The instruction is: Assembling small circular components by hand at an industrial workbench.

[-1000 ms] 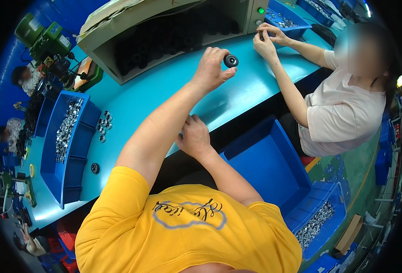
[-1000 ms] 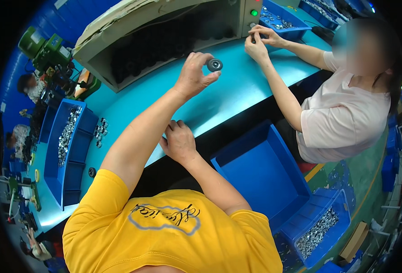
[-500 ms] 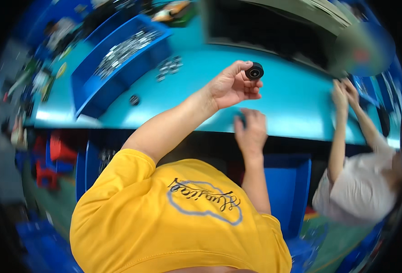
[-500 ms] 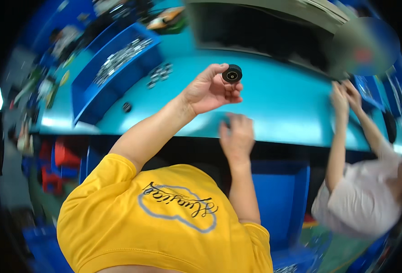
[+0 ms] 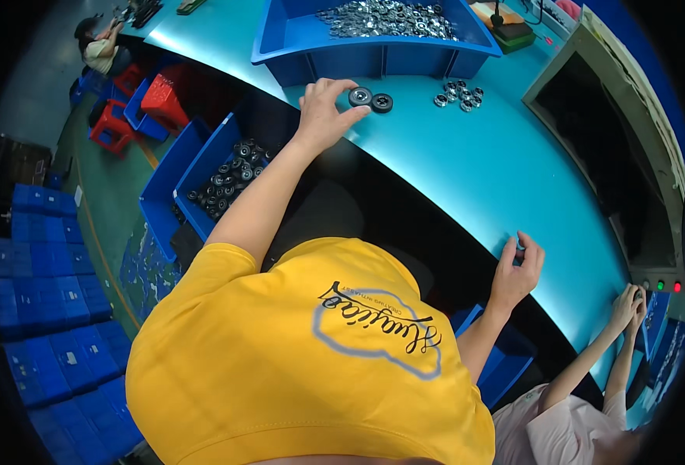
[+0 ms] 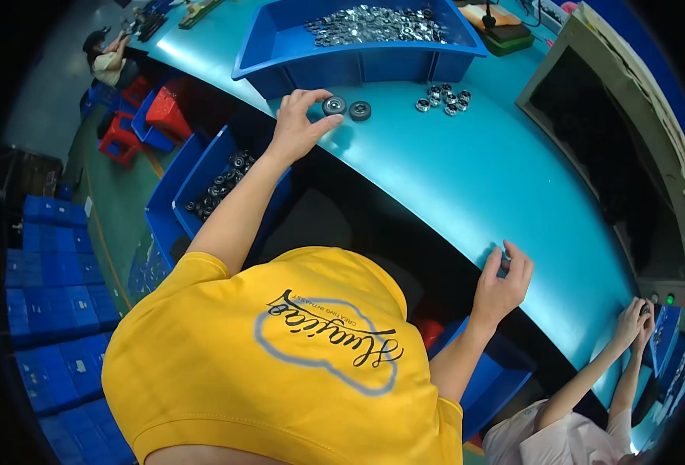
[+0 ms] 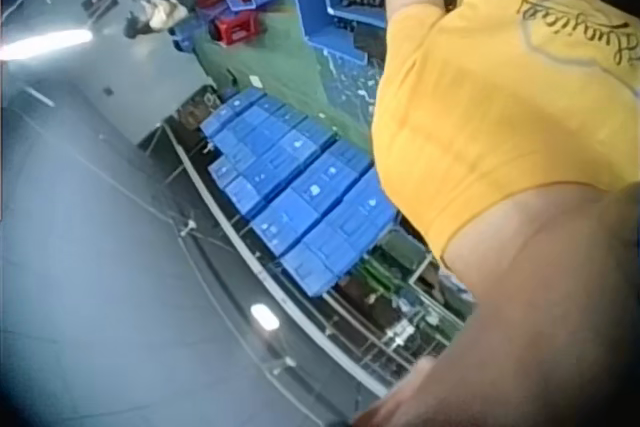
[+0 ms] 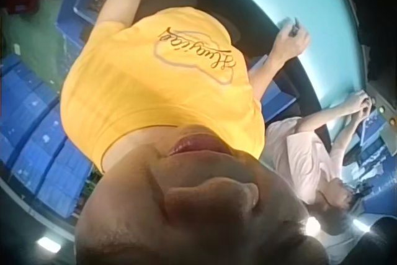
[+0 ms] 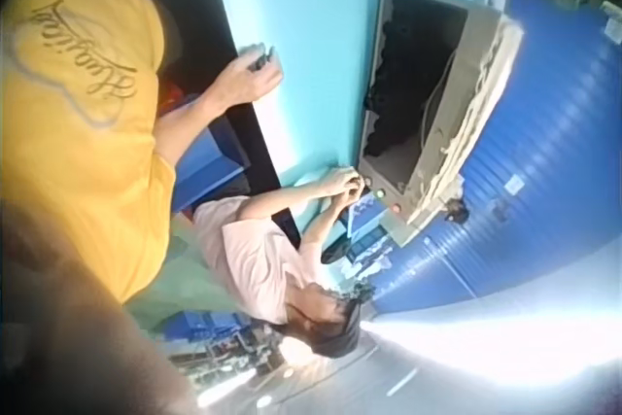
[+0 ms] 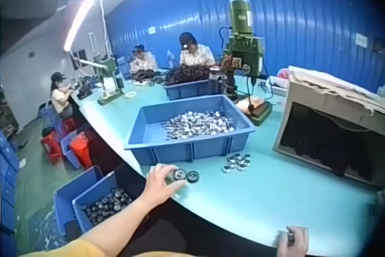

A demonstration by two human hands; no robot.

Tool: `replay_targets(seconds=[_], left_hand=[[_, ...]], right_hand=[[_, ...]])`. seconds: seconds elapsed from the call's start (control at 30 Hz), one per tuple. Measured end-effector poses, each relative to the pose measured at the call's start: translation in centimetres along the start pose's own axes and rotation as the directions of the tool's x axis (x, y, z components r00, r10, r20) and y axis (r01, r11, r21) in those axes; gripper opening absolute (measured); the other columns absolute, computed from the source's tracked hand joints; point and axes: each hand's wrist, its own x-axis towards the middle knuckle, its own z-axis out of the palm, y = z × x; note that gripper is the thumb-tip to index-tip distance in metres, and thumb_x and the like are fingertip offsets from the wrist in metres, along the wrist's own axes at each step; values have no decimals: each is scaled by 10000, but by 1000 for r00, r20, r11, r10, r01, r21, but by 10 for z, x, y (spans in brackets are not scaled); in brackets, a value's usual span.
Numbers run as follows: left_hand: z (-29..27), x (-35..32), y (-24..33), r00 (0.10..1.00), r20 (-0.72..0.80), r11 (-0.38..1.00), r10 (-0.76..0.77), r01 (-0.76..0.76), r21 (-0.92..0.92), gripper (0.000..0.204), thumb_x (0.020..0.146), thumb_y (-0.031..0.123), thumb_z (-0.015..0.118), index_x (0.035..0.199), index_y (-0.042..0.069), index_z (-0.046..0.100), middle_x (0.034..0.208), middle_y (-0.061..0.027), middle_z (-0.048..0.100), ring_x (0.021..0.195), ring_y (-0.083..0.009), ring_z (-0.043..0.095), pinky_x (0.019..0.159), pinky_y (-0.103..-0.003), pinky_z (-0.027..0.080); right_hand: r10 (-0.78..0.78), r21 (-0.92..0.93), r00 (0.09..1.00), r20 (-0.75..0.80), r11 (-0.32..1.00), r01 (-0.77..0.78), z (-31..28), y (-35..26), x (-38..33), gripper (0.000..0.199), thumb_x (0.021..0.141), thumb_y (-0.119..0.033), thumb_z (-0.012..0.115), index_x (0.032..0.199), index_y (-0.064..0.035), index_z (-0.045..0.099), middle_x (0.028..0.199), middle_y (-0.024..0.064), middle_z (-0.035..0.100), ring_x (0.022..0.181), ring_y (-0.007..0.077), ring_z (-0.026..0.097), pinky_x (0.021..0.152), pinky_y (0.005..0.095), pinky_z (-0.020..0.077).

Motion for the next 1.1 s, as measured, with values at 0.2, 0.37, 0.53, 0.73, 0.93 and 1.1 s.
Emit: replay_targets(seconds=[0.2, 0.37, 0.53, 0.73, 0.93, 1.1], left_hand=[[18, 7, -35, 999, 32, 985, 42, -47, 168, 479, 792, 401, 832, 1200, 170, 731, 1228, -67, 617, 1230, -308, 494, 1048, -466, 356], [5, 10, -43, 986, 147, 949, -82, 122, -290, 462, 882, 399, 786, 1226, 100, 714, 1197, -97, 650, 1111, -252, 580, 985, -403, 440], [-34, 2, -33, 733, 674, -392, 94, 650, -651, 533, 1039, 477, 580, 1309, 21, 636, 1199, -120, 689, 1053, -216, 635, 935, -381, 521], [-36, -17, -35, 717, 680, -540, 154, 637, -550, 591, 1039, 531, 547, 1309, 11, 629, 1158, -111, 668, 1033, -215, 611, 946, -391, 506], [-42, -17, -45, 730, 682, -449, 42, 623, -640, 562, 1040, 504, 563, 1292, 6, 633, 1116, -105, 681, 980, -193, 620, 916, -363, 515], [-42, -8, -35, 899, 394, 315, -189, 436, -843, 424, 974, 278, 710, 1283, -3, 639, 1106, -76, 714, 977, -137, 646, 882, -310, 509]], right_hand=[[24, -35, 999, -22, 999, -25, 18, -30, -7, 164, 907, -63, 716, 1069, -35, 720, 994, 83, 652, 717, 165, 610, 664, 315, 510], [-6, -38, 1000, 21, 999, 6, 29, -61, -6, 138, 907, -54, 716, 1043, -34, 725, 976, 82, 656, 703, 161, 607, 656, 303, 504], [-143, 136, 980, 139, 983, 124, 63, -124, 9, 127, 886, -11, 721, 1010, -34, 728, 951, 84, 666, 704, 160, 617, 644, 288, 507], [-329, 347, 914, 239, 908, 236, 110, -190, 19, 156, 847, 20, 741, 989, -44, 726, 954, 83, 682, 704, 166, 633, 608, 282, 515], [-348, 369, 884, 311, 902, 225, 133, -208, 21, 167, 827, -17, 762, 979, -76, 726, 935, 58, 682, 668, 162, 630, 581, 282, 509], [-323, 299, 868, 377, 929, 215, 139, -201, 29, 153, 833, -57, 760, 980, -85, 731, 918, 55, 678, 687, 176, 641, 592, 297, 519]])
